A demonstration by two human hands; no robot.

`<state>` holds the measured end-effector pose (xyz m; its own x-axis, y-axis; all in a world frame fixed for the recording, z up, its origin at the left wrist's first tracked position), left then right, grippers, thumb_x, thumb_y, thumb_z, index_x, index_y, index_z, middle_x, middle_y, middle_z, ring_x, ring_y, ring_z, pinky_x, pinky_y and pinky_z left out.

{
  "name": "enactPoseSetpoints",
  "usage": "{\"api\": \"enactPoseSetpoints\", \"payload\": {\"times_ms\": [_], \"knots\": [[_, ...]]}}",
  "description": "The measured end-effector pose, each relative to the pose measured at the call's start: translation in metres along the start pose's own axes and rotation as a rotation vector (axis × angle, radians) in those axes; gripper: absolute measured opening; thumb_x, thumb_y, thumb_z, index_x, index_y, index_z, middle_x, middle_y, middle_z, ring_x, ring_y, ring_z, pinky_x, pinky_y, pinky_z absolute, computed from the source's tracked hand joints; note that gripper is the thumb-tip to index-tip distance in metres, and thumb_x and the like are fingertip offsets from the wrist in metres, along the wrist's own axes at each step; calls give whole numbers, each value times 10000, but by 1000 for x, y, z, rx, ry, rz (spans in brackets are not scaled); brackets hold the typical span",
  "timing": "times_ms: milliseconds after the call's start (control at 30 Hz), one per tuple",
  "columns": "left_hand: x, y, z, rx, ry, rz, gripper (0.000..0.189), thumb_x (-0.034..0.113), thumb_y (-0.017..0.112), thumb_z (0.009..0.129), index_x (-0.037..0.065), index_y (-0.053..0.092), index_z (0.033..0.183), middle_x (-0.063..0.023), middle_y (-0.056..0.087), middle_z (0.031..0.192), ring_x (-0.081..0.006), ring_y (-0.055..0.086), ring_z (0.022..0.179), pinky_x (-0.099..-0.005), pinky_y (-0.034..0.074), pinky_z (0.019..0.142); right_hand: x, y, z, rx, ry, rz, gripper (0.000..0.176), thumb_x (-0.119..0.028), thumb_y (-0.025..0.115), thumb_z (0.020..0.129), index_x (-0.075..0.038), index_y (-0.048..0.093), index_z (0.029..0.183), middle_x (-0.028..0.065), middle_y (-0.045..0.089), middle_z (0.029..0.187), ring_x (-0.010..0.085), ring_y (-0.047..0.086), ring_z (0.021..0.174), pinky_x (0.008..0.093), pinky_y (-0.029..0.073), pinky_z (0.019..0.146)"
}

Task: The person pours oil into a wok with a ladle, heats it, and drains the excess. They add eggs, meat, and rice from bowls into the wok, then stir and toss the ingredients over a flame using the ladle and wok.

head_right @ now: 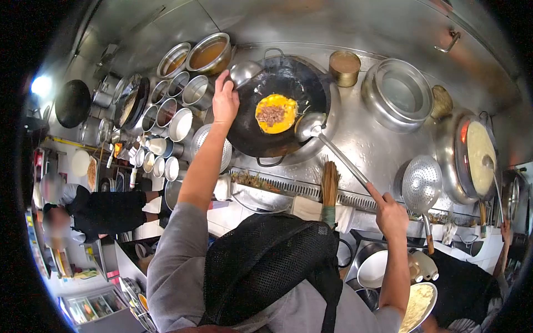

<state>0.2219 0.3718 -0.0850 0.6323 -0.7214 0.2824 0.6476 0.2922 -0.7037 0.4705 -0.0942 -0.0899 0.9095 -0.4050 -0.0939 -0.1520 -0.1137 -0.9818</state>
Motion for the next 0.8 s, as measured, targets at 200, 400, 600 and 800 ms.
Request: {"api": "enactPoseSetpoints", "payload": {"times_ms": [200,400,600,800], "knots": [[18,-40,28,199,148,30,203,-66,606,712,18,516,873,-150,522,1324,-385,594,1065,-429,528,837,4,-24,-1,71,5,-25,656,-34,572,821,-336,479,1396,100,593,840,329,635,687,461,522,624],[30,12,-49,-41,109,-27,147,-7,593,755,44,556,888,-151,527,1321,-378,589,1078,-426,515,885,-10,-21,19,170,-33,36,663,-29,566,820,-354,479,1392,102,592,813,330,638,677,466,523,621],[18,4,-65,170,9,-60,200,-39,580,736,37,576,922,-174,525,1289,-393,565,1111,-424,501,919,-26,-16,28,187,-85,95,657,-36,579,816,-350,487,1386,112,592,798,341,635,657,476,525,619],[-16,3,-77,363,-266,-54,155,-5,592,786,-11,501,912,-185,588,946,-348,621,907,-400,533,730,-40,-5,44,210,-133,294,638,-56,605,804,-278,494,1392,154,614,852,370,634,720,486,514,669]]}}
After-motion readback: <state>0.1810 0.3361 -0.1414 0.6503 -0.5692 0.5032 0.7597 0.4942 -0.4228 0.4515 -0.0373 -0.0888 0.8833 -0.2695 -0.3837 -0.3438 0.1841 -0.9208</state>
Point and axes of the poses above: each hand's wrist, its own z-axis towards the middle knuckle, its own y-axis out of the palm, x = y × z, the point moved 2 cm from there along z, towards the middle knuckle
